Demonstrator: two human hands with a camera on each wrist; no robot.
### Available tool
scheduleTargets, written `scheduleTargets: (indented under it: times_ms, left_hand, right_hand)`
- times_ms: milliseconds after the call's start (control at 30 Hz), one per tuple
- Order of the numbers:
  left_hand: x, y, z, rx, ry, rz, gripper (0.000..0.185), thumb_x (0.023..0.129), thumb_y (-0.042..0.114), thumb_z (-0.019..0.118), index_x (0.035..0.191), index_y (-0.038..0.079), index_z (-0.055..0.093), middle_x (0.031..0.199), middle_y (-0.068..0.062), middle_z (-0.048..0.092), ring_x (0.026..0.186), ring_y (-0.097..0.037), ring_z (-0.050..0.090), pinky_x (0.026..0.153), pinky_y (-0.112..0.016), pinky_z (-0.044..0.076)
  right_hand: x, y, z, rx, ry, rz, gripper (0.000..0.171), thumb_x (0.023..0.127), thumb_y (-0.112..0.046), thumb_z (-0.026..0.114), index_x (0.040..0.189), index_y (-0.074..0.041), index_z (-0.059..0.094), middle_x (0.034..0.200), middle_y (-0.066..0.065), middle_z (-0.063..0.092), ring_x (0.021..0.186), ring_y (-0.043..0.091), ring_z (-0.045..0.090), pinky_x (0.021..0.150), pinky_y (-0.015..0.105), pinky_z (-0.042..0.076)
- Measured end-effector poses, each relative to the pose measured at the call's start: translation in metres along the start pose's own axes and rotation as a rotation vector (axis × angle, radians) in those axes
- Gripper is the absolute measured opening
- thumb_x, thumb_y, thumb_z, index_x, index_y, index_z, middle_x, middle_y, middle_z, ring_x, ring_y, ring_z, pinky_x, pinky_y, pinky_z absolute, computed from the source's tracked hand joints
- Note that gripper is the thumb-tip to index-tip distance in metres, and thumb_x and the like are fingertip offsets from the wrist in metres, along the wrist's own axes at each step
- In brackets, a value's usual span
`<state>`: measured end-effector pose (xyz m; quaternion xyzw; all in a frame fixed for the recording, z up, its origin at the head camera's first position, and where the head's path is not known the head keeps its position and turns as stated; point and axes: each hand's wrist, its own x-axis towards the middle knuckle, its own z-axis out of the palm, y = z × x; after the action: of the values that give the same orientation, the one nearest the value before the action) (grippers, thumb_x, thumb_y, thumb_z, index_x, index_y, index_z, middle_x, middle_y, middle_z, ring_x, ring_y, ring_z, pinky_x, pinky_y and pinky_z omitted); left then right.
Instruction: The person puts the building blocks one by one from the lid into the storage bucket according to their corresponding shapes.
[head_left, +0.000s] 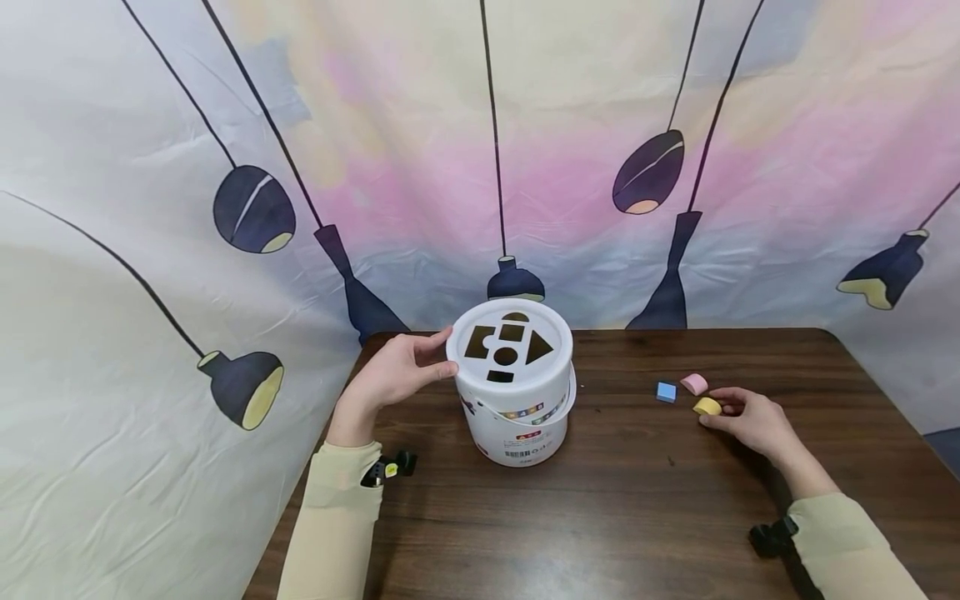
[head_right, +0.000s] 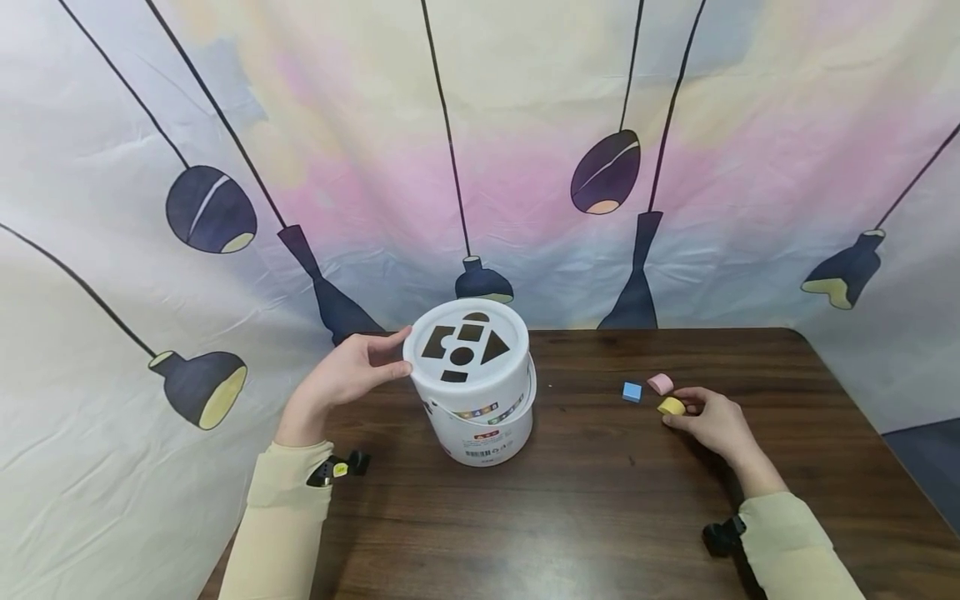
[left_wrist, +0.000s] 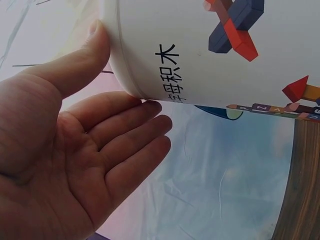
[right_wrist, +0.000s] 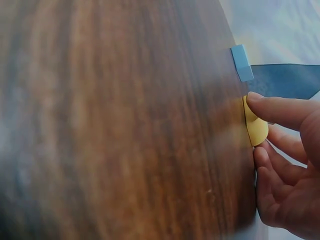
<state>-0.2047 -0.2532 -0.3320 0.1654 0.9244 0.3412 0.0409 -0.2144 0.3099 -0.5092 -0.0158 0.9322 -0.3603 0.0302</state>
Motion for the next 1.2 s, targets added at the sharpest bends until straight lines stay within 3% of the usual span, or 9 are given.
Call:
scheduleTargets:
  times_ms: [167, 267, 467, 600, 733, 800, 967, 1100, 1200]
  left_hand:
    - [0.0016, 0.0, 0.0009, -0.001, -0.003, 0.001, 0.072, 0.099, 0.043, 0.079, 0.16, 0.018, 0.049, 0.158, -0.008, 0.054, 0.081, -0.023, 0.056, 0.085, -0.041, 0.045]
    - [0.0022, 0.0008, 0.0012, 0.0, -0.001, 0.001, 0.072, 0.099, 0.042, 0.079, 0.16, 0.018, 0.05, 0.161, -0.006, 0.051, 0.089, -0.026, 0.059, 0.086, -0.041, 0.045]
    - [0.002, 0.001, 0.0007, 0.0, 0.002, -0.01, 0.072, 0.098, 0.043, 0.079, 0.16, 0.019, 0.05, 0.158, -0.008, 0.054, 0.07, -0.02, 0.046, 0.083, -0.041, 0.044]
    - [0.0013, -0.0006, 0.0007, 0.0, 0.001, -0.009, 0.073, 0.098, 0.043, 0.079, 0.16, 0.018, 0.049, 0.145, -0.014, 0.066, 0.067, -0.019, 0.044, 0.081, -0.04, 0.044]
    - [0.0011, -0.0009, 0.0007, -0.011, 0.003, -0.001, 0.073, 0.098, 0.042, 0.079, 0.16, 0.016, 0.049, 0.146, -0.013, 0.065, 0.083, -0.02, 0.057, 0.082, -0.039, 0.045]
    - [0.0012, -0.0002, 0.0009, -0.018, 0.003, 0.001, 0.073, 0.098, 0.041, 0.08, 0.16, 0.016, 0.05, 0.155, -0.01, 0.058, 0.095, -0.021, 0.06, 0.084, -0.04, 0.045]
    - [0.0014, 0.0, 0.0009, -0.016, 0.005, 0.004, 0.072, 0.098, 0.04, 0.08, 0.159, 0.016, 0.05, 0.159, -0.007, 0.052, 0.112, -0.025, 0.063, 0.089, -0.042, 0.046]
    - [0.0014, -0.0004, 0.0006, -0.017, 0.006, 0.012, 0.071, 0.098, 0.039, 0.08, 0.159, 0.015, 0.051, 0.159, -0.006, 0.052, 0.14, -0.025, 0.054, 0.1, -0.045, 0.05]
    - [0.0011, -0.0006, 0.0006, -0.022, 0.003, 0.014, 0.071, 0.099, 0.037, 0.08, 0.159, 0.015, 0.05, 0.159, -0.006, 0.052, 0.144, -0.026, 0.051, 0.102, -0.046, 0.05]
  right_hand:
    - [-0.0013, -0.0011, -0.0004, -0.028, 0.007, -0.004, 0.066, 0.095, -0.036, 0.084, 0.135, 0.012, 0.063, 0.118, 0.03, 0.069, 0.107, 0.043, 0.065, 0.086, 0.054, 0.052]
    - [-0.0018, -0.0017, -0.0001, -0.038, 0.016, -0.005, 0.065, 0.095, -0.035, 0.084, 0.134, 0.012, 0.063, 0.117, 0.03, 0.07, 0.106, 0.043, 0.065, 0.085, 0.054, 0.052]
    - [-0.0012, -0.0038, 0.0006, -0.042, 0.027, -0.002, 0.06, 0.094, -0.03, 0.085, 0.131, 0.012, 0.065, 0.114, 0.028, 0.07, 0.103, 0.042, 0.065, 0.086, 0.056, 0.051]
    - [-0.0001, -0.0042, 0.0008, -0.056, 0.032, -0.013, 0.056, 0.094, -0.028, 0.084, 0.129, 0.012, 0.066, 0.11, 0.026, 0.071, 0.099, 0.038, 0.065, 0.083, 0.052, 0.051]
    - [0.0003, -0.0034, 0.0004, -0.066, 0.053, -0.039, 0.052, 0.094, -0.028, 0.084, 0.126, 0.01, 0.068, 0.106, 0.021, 0.073, 0.095, 0.033, 0.066, 0.079, 0.044, 0.051]
    - [0.0001, -0.0023, 0.0002, -0.07, 0.068, -0.061, 0.049, 0.095, -0.027, 0.084, 0.125, 0.008, 0.069, 0.104, 0.017, 0.074, 0.094, 0.031, 0.068, 0.077, 0.041, 0.051]
    - [-0.0024, 0.0003, -0.0005, -0.088, 0.107, -0.115, 0.04, 0.097, -0.025, 0.082, 0.123, 0.004, 0.073, 0.101, 0.015, 0.077, 0.092, 0.033, 0.072, 0.075, 0.044, 0.055]
    - [-0.0043, 0.0011, -0.0004, -0.099, 0.137, -0.136, 0.037, 0.098, -0.023, 0.078, 0.123, 0.005, 0.074, 0.103, 0.02, 0.077, 0.093, 0.036, 0.071, 0.074, 0.044, 0.055]
    - [-0.0049, 0.0008, -0.0004, -0.097, 0.163, -0.149, 0.035, 0.101, -0.02, 0.074, 0.124, 0.006, 0.072, 0.102, 0.021, 0.075, 0.084, 0.031, 0.069, 0.068, 0.039, 0.053]
